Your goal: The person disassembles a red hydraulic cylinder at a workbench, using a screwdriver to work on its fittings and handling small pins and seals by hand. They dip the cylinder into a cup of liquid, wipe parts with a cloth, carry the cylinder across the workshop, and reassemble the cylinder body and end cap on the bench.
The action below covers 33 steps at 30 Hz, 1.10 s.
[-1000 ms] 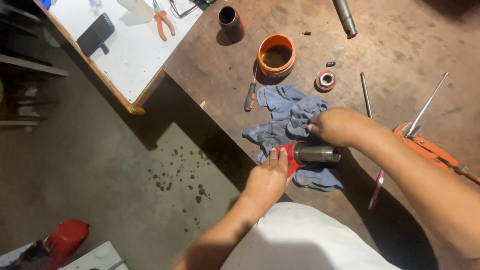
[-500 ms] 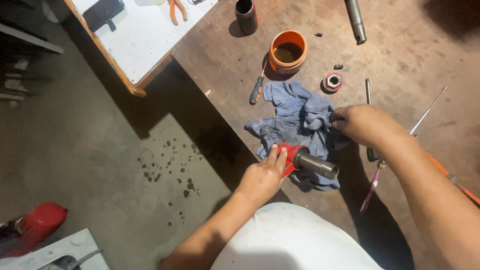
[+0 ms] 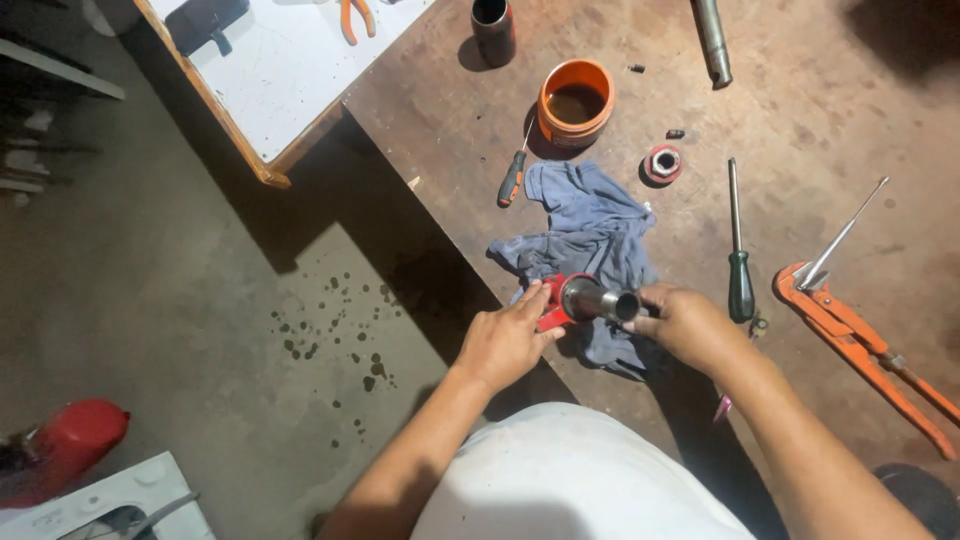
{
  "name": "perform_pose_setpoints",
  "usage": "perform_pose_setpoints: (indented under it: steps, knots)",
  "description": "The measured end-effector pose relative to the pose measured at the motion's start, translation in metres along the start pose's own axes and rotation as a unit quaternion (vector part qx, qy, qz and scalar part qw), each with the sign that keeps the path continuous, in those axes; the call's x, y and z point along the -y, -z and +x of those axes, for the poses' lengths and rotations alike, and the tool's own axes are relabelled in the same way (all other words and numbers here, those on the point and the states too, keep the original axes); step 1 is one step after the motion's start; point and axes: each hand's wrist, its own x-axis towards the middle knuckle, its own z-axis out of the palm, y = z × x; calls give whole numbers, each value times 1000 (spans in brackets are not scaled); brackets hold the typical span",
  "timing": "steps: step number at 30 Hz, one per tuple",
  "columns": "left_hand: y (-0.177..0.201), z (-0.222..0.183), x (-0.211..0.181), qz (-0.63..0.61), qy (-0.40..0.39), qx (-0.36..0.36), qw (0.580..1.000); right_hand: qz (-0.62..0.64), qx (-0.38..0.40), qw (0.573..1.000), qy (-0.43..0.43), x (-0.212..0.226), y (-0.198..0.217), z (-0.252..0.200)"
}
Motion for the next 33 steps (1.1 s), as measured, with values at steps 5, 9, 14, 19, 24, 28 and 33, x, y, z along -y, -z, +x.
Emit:
perform_pose_setpoints:
  steps: [5,9,14,19,24,28,33]
  knots:
    - [13,14,-11,-24,65,40,997,22,-71,995,-67,6,26,-11]
    - [16,28,-41,45,45,5,998,25,-52,998,-23,61,34,-31]
    - [-3,51,-51,95,0,-89,991,17,-108,993,-41,20,20,-16]
    - [28,52,-70,164,7,35,986,24,-80,986,-145,23,28,-18]
    - [21,54,-32,96,-10,24,995,8,-78,980,-181,20,24,-12]
    - [105,74,-12,-55,82,164,981,-8,-78,978,-193,12,21,-6]
    - [134,168,78,-162,189,19,968,45,-46,963,-261,39,30,-19]
